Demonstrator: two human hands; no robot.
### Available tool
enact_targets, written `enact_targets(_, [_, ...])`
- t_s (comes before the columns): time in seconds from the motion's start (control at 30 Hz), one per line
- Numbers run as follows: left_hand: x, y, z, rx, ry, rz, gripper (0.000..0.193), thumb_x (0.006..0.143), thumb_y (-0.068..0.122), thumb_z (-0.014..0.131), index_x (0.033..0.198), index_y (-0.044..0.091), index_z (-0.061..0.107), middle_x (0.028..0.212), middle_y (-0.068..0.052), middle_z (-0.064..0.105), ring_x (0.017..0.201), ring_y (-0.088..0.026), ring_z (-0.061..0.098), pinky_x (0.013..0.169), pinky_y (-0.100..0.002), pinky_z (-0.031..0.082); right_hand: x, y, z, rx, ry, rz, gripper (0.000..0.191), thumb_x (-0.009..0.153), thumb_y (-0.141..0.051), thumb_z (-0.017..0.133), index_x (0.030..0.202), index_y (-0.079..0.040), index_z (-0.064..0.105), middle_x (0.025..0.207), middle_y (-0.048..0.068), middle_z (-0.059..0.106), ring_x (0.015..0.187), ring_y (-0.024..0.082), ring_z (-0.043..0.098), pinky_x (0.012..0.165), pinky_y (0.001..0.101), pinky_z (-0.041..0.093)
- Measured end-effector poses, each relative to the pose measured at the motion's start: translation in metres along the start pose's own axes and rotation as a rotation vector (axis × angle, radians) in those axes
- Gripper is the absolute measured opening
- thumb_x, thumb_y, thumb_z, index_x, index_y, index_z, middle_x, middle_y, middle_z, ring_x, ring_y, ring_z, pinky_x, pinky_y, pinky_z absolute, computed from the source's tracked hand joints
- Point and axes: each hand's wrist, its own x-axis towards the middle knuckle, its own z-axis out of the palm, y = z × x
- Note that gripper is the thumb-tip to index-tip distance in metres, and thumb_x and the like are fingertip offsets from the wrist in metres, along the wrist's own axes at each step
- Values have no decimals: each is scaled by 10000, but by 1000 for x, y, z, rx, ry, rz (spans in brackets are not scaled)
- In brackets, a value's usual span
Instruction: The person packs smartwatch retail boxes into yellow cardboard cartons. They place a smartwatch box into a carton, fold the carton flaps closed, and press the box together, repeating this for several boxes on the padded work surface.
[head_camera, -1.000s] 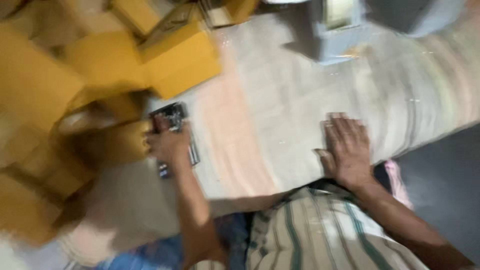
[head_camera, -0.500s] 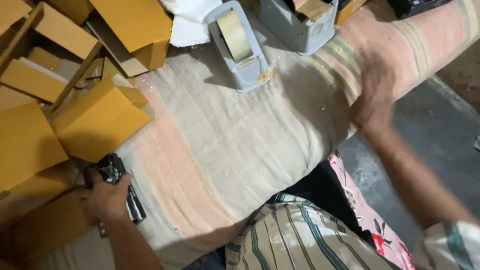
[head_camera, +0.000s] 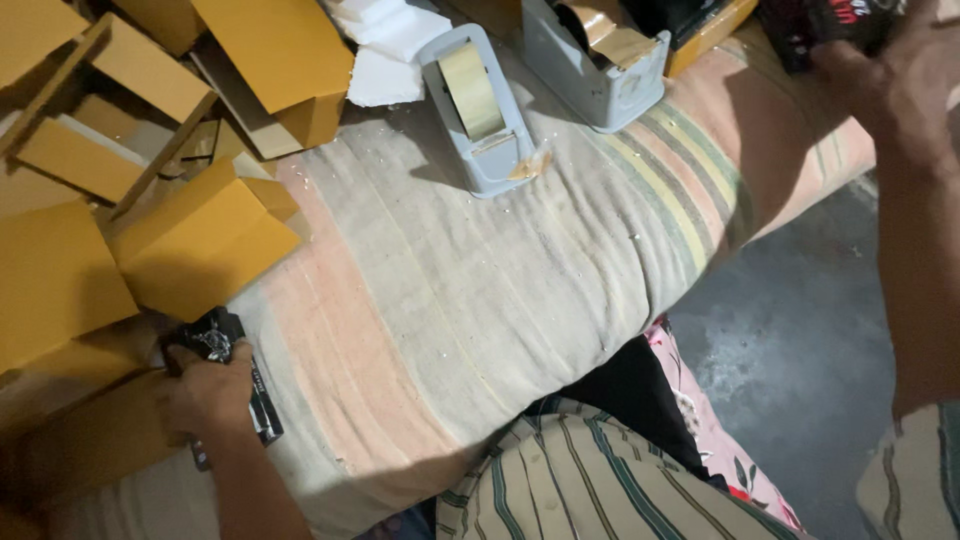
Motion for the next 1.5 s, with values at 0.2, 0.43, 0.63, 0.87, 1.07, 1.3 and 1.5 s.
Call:
enact_targets(0.2, [-40,2,-9,136,243,105,845,845,669,746,1461,114,590,1426,-355,506,1259,-557,472,996,-674,382,-89,-23,-73,1268,-201,536,595,1070,-448,572,1416,30,486,1277,192,553,1116,296,615,972,467,566])
enact_targets(0.43, [-168,83,41,-1622,-660,607,513,1034,399,587,1291,-39,656,1272,-180,693,1155,-247,687,1030,-398,556,-214,-172,-63,1965,-417,895,979,919,-678,602,1530,67,430,1356,410,540,1049,496,636,735,535,542])
enact_targets(0.63, [-226,80,48,-1751,-814,583,427,974,225,745,1281,-55,644,1163,-73,686,1059,-108,611,938,-254,500,-269,-285,4,2383,-1037,1039,918,858,-638,596,1481,21,455,1312,398,593,1013,500,689,772,570,585])
enact_targets(0.87, [-210,39,18,-1769,-713,461,301,968,208,747,1132,-44,725,1010,-47,717,924,-94,602,864,-235,471,-273,-305,39,1619,-955,971,522,972,-338,580,1313,57,578,1139,165,692,932,182,720,825,306,600])
enact_targets(1.07, [-213,29,14,-1561,-612,595,275,1040,221,653,1123,-33,717,972,-29,715,896,-69,583,826,-233,491,-267,-315,42,1546,-853,818,359,1037,-278,579,1116,60,670,891,96,710,733,110,668,668,259,559])
enact_targets(1.3, [-211,29,18,-1659,-747,572,258,1043,187,653,1116,-56,697,1005,-38,710,925,-77,594,851,-230,481,-276,-304,45,1753,-835,795,310,1026,-230,604,997,75,650,876,91,699,741,122,658,679,272,549])
enact_targets(1.5, [-210,29,25,-1673,-773,509,280,1026,193,694,1119,-71,691,1010,-47,705,922,-81,599,835,-234,480,-295,-285,68,1601,-738,789,309,1035,-195,556,968,79,682,824,79,680,698,109,607,665,256,499])
